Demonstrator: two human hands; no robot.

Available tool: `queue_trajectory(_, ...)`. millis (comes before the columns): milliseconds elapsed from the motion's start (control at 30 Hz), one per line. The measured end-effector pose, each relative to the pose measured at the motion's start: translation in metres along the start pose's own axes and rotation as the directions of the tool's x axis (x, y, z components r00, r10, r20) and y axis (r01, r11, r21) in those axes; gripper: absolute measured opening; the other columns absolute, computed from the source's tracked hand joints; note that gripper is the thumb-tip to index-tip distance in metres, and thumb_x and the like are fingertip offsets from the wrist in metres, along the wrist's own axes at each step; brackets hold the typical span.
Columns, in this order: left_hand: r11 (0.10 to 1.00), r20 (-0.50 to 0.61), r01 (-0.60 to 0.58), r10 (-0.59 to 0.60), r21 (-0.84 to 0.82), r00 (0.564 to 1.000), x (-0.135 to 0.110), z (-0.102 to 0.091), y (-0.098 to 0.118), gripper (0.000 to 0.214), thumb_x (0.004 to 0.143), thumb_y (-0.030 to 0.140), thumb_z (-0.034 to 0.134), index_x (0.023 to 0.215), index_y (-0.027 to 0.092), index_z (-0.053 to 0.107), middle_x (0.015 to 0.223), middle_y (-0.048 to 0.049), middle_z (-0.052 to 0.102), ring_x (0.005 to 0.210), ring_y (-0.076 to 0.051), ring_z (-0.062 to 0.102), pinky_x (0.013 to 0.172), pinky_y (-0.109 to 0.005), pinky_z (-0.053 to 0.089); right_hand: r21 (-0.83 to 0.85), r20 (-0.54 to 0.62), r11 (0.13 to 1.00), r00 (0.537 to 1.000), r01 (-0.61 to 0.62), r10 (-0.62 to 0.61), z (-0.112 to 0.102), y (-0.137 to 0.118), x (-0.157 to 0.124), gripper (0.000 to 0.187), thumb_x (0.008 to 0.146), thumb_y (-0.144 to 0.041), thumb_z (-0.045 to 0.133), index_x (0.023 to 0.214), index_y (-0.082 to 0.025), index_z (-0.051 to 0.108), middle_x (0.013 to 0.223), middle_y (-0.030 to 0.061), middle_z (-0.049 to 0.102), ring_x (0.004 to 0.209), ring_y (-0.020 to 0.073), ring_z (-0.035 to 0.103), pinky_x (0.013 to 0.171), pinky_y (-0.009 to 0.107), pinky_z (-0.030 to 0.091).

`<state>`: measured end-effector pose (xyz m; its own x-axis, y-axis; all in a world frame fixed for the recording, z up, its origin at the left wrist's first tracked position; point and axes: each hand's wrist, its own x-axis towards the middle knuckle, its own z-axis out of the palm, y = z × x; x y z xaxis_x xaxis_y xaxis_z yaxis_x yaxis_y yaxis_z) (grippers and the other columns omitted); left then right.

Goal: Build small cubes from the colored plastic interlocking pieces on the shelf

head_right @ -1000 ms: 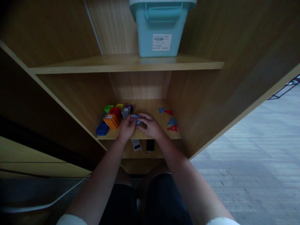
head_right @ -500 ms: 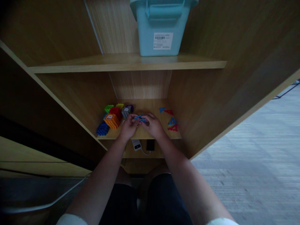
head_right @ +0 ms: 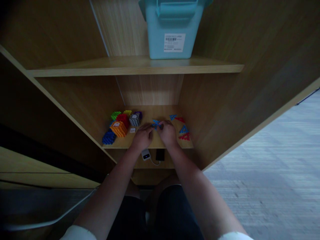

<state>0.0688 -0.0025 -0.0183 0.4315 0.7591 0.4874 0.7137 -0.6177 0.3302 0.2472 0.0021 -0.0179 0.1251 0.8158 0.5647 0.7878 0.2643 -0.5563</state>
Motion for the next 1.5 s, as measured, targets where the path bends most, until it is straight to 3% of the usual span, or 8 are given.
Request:
queue_trajectory(133, 0.999, -0.005, 0.032, -0.032, 0.008, 0.999, -0.002, -0.004, 0.004, 0.034, 0.096, 0.012, 0.059, 0.123, 0.023, 0.077, 0.131, -0.0105, 0.074, 0.131, -0.027, 0.063, 0.122, -0.047, 0.048, -0.011, 0.030, 1.000, 0.999, 0.028, -0.028, 0.001, -0.001, 0.000, 0.008, 0.090, -0.017, 0.072, 0.097, -0.020, 0.075, 0.102, 0.0098, 0.078, 0.094, 0.0264, 0.073, 0.093, 0.039, 0.057)
queue_trajectory(300, 0.950, -0.138, 0.312, -0.307, 0.012, 0.942, -0.005, -0.008, 0.009, 0.033, 0.097, 0.009, 0.052, 0.121, 0.013, 0.074, 0.115, -0.0166, 0.077, 0.115, -0.029, 0.070, 0.108, -0.043, 0.056, -0.017, 0.097, 0.996, 0.992, 0.088, -0.086, 0.003, -0.001, 0.000, 0.008, 0.091, -0.016, 0.071, 0.095, -0.022, 0.075, 0.102, 0.0082, 0.079, 0.097, 0.0256, 0.073, 0.096, 0.038, 0.055)
queue_trajectory(400, 0.921, -0.131, 0.388, -0.381, 0.030, 0.915, -0.005, -0.009, 0.010, 0.038, 0.095, 0.005, 0.050, 0.126, 0.011, 0.071, 0.115, -0.0182, 0.077, 0.112, -0.030, 0.073, 0.102, -0.040, 0.059, -0.036, 0.131, 0.991, 0.984, 0.128, -0.122, 0.003, -0.002, 0.000, 0.005, 0.092, -0.020, 0.071, 0.093, -0.023, 0.075, 0.100, 0.0078, 0.078, 0.097, 0.0253, 0.071, 0.096, 0.038, 0.055)
queue_trajectory(533, 0.915, -0.085, 0.401, -0.396, 0.052, 0.914, -0.003, -0.006, 0.008, 0.042, 0.094, 0.004, 0.049, 0.131, 0.011, 0.068, 0.120, -0.0195, 0.077, 0.116, -0.030, 0.073, 0.101, -0.038, 0.060, -0.067, 0.173, 0.986, 0.975, 0.152, -0.139, 0.002, -0.006, -0.001, 0.005, 0.093, -0.020, 0.071, 0.094, -0.021, 0.075, 0.100, 0.0086, 0.077, 0.097, 0.0255, 0.070, 0.094, 0.037, 0.054)
queue_trajectory(733, 0.958, -0.008, 0.285, -0.285, 0.026, 0.959, -0.001, 0.000, 0.000, 0.053, 0.090, 0.002, 0.052, 0.140, 0.013, 0.064, 0.140, -0.0189, 0.071, 0.136, -0.029, 0.065, 0.121, -0.043, 0.050, -0.108, 0.209, 0.983, 0.970, 0.150, -0.125, 0.002, -0.009, -0.003, 0.008, 0.093, -0.018, 0.070, 0.097, -0.021, 0.076, 0.104, 0.0093, 0.077, 0.100, 0.0250, 0.070, 0.097, 0.037, 0.054)
queue_trajectory(933, 0.970, 0.019, 0.245, -0.244, -0.007, 0.969, -0.001, 0.002, -0.006, 0.060, 0.089, 0.003, 0.053, 0.148, 0.013, 0.060, 0.147, -0.0186, 0.069, 0.138, -0.030, 0.065, 0.122, -0.047, 0.050, -0.091, 0.215, 0.986, 0.969, 0.140, -0.118, 0.004, -0.006, -0.002, 0.008, 0.094, -0.019, 0.069, 0.098, -0.022, 0.076, 0.102, 0.0084, 0.079, 0.096, 0.0257, 0.072, 0.096, 0.039, 0.055)
queue_trajectory(1333, 0.943, -0.061, 0.316, -0.323, -0.105, 0.944, -0.002, -0.002, -0.003, 0.046, 0.093, 0.005, 0.052, 0.136, 0.018, 0.065, 0.136, -0.0151, 0.074, 0.129, -0.029, 0.069, 0.116, -0.043, 0.055, -0.099, 0.205, 0.988, 0.974, 0.116, -0.094, 0.005, -0.005, -0.002, 0.010, 0.094, -0.020, 0.071, 0.102, -0.022, 0.076, 0.102, 0.0071, 0.080, 0.094, 0.0258, 0.073, 0.093, 0.038, 0.056)
queue_trajectory(1500, 0.906, -0.129, 0.397, -0.415, -0.145, 0.901, -0.003, -0.005, -0.001, 0.036, 0.094, 0.005, 0.051, 0.124, 0.016, 0.068, 0.124, -0.0151, 0.078, 0.116, -0.029, 0.074, 0.106, -0.041, 0.059, -0.081, 0.199, 0.989, 0.974, 0.122, -0.103, 0.007, -0.004, -0.001, 0.010, 0.094, -0.018, 0.071, 0.101, -0.023, 0.076, 0.104, 0.0069, 0.081, 0.096, 0.0251, 0.073, 0.094, 0.037, 0.056)
